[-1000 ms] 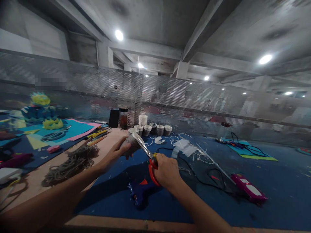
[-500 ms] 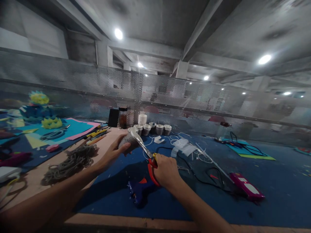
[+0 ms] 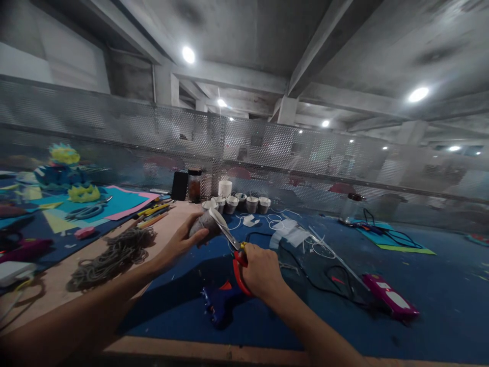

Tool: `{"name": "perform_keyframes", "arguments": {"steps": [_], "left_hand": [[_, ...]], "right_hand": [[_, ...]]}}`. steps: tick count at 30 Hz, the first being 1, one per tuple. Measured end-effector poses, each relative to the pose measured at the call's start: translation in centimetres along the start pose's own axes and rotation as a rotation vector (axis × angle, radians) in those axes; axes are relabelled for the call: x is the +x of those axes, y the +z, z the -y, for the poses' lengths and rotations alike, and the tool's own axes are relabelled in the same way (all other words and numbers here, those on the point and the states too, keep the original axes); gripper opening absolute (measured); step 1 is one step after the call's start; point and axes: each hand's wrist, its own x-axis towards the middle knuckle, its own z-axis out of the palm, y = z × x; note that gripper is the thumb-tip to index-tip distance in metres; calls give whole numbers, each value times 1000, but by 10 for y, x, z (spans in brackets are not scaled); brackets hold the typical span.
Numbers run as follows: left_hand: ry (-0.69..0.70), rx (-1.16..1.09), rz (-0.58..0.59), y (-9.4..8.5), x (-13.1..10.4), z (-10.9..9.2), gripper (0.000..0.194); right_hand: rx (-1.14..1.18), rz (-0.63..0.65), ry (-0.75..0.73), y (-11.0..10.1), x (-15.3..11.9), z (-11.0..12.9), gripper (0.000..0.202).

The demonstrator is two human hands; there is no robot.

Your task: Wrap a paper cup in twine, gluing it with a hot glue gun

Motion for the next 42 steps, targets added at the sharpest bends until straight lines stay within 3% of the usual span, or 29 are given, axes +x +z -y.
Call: {"name": "perform_keyframes", "arguments": {"steps": [7,12,22,26,30,33,42], "left_hand": [[43,151,-51,-2,0,-5,54],[85,257,-24,-3,-2,-7,56],[104,271,-49,-1,-3,-4,56],[80,165,-36,-2,-2,-8,58],[-76,-121,59,-1,0,-14,62],[-173,-170,134,0,0,-16,56],[9,48,-13,2,-2,1,49]], "right_hand": [[-3,23,1,-1,0,-1,10],[5,-6,22,3,1,0,9],[21,17,-8,2,0,-1,10],[12,-9,-5,2,-1,-1,11],[-3,-42,0,3,1,-2,12],[-6,-26,6,2,1,-2,11],[18,-1,11,3,0,0,8]]}}
